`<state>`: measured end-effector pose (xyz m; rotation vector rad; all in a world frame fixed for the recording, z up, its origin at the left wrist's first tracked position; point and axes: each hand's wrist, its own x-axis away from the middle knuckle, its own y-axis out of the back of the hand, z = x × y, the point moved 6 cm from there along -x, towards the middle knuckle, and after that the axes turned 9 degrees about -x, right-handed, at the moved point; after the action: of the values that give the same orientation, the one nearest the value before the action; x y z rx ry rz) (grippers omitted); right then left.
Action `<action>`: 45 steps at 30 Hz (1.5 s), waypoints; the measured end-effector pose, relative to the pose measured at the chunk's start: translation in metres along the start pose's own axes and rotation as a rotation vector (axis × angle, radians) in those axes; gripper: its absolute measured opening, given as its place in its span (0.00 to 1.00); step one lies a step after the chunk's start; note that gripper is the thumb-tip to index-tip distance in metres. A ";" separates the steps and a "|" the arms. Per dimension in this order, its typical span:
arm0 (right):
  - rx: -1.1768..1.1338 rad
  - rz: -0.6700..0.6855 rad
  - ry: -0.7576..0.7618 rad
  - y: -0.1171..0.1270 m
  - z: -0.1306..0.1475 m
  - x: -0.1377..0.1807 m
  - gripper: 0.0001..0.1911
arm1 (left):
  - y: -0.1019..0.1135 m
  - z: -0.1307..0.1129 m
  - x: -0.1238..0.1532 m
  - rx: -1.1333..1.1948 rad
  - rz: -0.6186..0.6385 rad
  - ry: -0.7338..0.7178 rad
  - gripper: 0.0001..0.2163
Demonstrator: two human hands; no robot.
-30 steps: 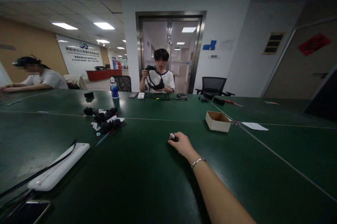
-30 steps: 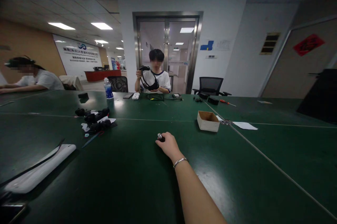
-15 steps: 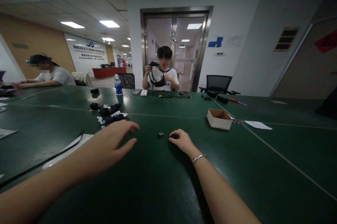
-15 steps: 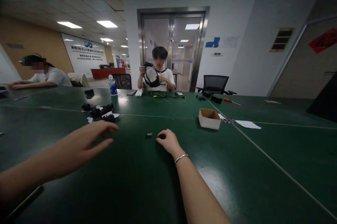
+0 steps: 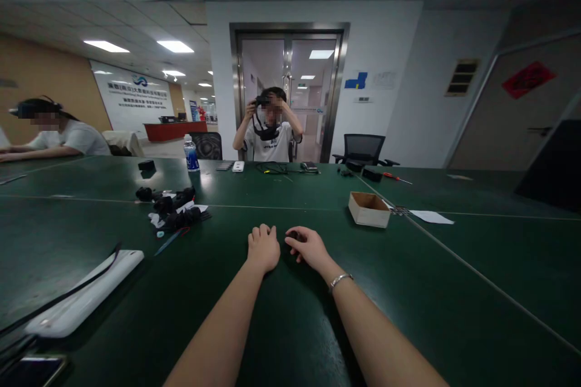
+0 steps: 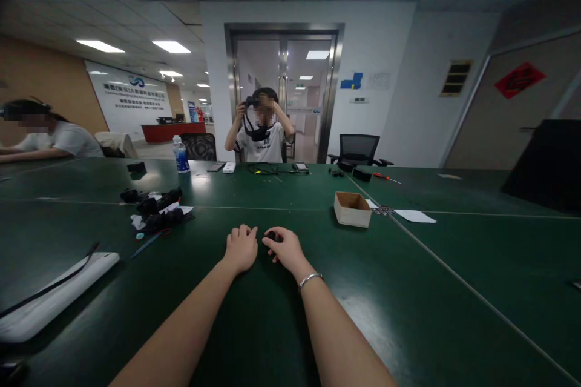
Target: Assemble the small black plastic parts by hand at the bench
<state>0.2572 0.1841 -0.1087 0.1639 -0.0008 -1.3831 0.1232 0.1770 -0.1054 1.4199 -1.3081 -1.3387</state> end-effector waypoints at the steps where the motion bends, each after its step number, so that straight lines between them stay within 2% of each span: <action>1: 0.010 -0.006 0.006 0.000 0.001 0.000 0.10 | 0.002 0.000 0.001 -0.009 0.020 -0.005 0.24; 3: 0.050 -0.019 0.006 0.001 0.000 -0.001 0.10 | 0.005 0.000 0.003 0.014 0.046 -0.025 0.25; 6: 0.095 -0.026 -0.023 0.003 -0.007 -0.003 0.11 | 0.005 0.003 0.003 0.141 0.021 -0.068 0.22; 9: 0.115 -0.049 -0.046 0.007 -0.013 -0.005 0.13 | 0.004 0.011 0.000 0.361 -0.049 -0.078 0.18; 12: 0.138 -0.079 0.030 0.009 -0.009 -0.005 0.13 | 0.002 0.016 -0.007 0.588 -0.078 -0.065 0.14; 15: 0.148 -0.047 0.027 0.007 -0.007 -0.005 0.15 | -0.004 0.011 -0.015 0.868 -0.010 -0.095 0.09; 18: 0.118 -0.010 -0.014 0.003 -0.008 -0.004 0.17 | -0.010 0.005 -0.020 1.190 0.087 -0.063 0.08; 20: 0.100 -0.009 -0.014 0.002 -0.007 -0.004 0.19 | -0.011 0.003 -0.021 1.309 0.132 -0.038 0.08; 23: 0.078 -0.043 -0.016 0.001 -0.008 -0.004 0.20 | -0.008 0.005 -0.020 1.412 0.140 -0.016 0.10; 26: 0.037 -0.065 0.003 0.000 -0.007 -0.004 0.18 | -0.006 0.012 -0.020 1.519 0.092 0.040 0.13; 29: 0.013 -0.053 0.040 -0.003 -0.004 -0.004 0.15 | -0.005 0.020 -0.021 1.516 -0.011 0.075 0.15; 33: -0.054 -0.038 0.055 -0.003 -0.002 -0.004 0.16 | 0.003 0.022 -0.020 1.347 -0.100 0.027 0.16; 39: -0.227 -0.022 0.027 0.002 0.001 -0.004 0.19 | 0.000 0.025 -0.018 1.427 -0.088 0.103 0.17; 45: -0.392 -0.093 -0.054 0.002 0.001 -0.003 0.09 | -0.005 0.021 -0.019 1.369 -0.010 0.031 0.16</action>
<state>0.2586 0.1875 -0.1067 -0.2029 0.2338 -1.4524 0.1047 0.1993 -0.1098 2.2237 -2.3425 -0.2473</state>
